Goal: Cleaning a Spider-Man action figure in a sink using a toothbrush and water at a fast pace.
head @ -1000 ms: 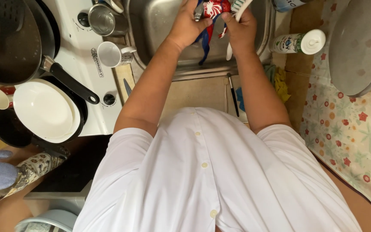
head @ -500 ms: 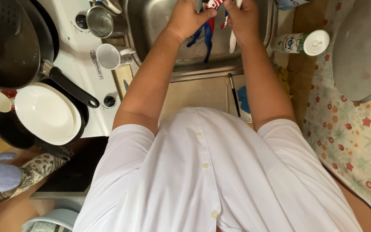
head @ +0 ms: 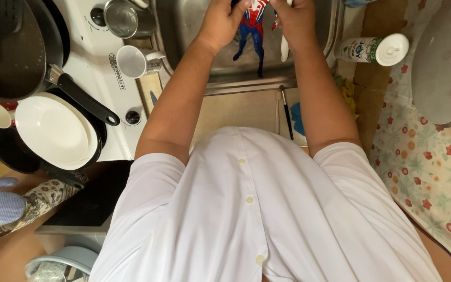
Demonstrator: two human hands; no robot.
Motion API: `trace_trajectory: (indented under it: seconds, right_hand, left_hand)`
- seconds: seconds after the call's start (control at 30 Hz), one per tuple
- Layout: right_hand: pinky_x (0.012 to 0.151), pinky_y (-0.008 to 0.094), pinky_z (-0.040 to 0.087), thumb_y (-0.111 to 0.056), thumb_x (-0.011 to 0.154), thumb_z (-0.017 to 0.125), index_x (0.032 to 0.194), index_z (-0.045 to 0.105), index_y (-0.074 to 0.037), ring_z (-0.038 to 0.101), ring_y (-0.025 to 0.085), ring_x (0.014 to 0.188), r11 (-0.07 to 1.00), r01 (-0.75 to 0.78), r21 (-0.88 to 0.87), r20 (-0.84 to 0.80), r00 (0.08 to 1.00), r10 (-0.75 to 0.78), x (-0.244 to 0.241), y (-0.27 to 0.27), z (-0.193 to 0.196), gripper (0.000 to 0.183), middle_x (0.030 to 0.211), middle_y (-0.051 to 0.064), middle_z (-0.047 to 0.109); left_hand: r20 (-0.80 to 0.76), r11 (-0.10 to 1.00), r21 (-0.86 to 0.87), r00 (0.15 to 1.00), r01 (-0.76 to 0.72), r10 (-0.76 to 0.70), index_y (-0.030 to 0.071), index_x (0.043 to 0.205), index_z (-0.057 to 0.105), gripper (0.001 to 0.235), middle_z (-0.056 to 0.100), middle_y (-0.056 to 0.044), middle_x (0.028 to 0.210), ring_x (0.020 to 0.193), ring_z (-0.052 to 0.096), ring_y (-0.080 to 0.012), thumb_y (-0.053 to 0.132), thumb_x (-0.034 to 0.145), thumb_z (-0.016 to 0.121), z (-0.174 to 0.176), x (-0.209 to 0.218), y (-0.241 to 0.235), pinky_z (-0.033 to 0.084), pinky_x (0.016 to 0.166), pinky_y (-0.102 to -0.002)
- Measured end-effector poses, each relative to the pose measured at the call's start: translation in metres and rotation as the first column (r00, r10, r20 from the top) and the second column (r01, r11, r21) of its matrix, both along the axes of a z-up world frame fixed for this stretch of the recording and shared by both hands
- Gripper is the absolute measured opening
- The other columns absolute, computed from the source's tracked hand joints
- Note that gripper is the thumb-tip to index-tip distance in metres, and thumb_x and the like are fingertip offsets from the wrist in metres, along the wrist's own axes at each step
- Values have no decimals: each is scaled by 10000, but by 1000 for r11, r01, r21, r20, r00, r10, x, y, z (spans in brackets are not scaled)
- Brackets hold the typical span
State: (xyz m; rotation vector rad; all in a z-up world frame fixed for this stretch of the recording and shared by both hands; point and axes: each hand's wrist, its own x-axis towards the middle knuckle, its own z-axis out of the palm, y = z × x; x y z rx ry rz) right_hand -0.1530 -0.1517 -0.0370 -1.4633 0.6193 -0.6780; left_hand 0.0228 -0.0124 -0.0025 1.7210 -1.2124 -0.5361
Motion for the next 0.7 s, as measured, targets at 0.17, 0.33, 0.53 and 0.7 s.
trace_trajectory:
  seconds: [0.17,0.33,0.53,0.7]
  right_hand:
    - [494,276,394,-230,1041,772,1054,728,-124,536,102,571,999,-4,42,-11,1000,5,4,7,2,116,721,-4,586]
    - [512,267,414,-248,1036,771,1141,721,-155,555,100,609,999,-5,51,-35,999,6,6,13,9,149,867,-13,677]
    - [487,251,395,-211,1031,772,1049,706,-141,557,104,593,999,-18,34,-17,1000,18,9,15,7,97,779,4,638]
    - [492,251,405,-222,1041,758,1156,707,-133,551,98,603,999,-31,36,-18,999,32,12,19,11,154,897,5,701]
  left_hand:
    - [-5,1000,23,1000,-20,20,96,1223,626,292,725,-94,1133,1050,684,-273,336,1070,560,7,0,9,512,851,-379]
    - [-18,997,67,999,-39,40,96,1190,637,281,735,-85,1072,978,693,-252,330,1060,554,14,0,15,516,796,-368]
    - [-26,992,102,997,-70,73,85,1172,638,267,733,-99,1076,982,687,-259,307,1041,571,11,0,19,512,811,-378]
    - [-35,996,54,997,-67,69,88,1206,628,242,722,-96,1116,1027,678,-258,262,1045,578,8,1,22,509,852,-379]
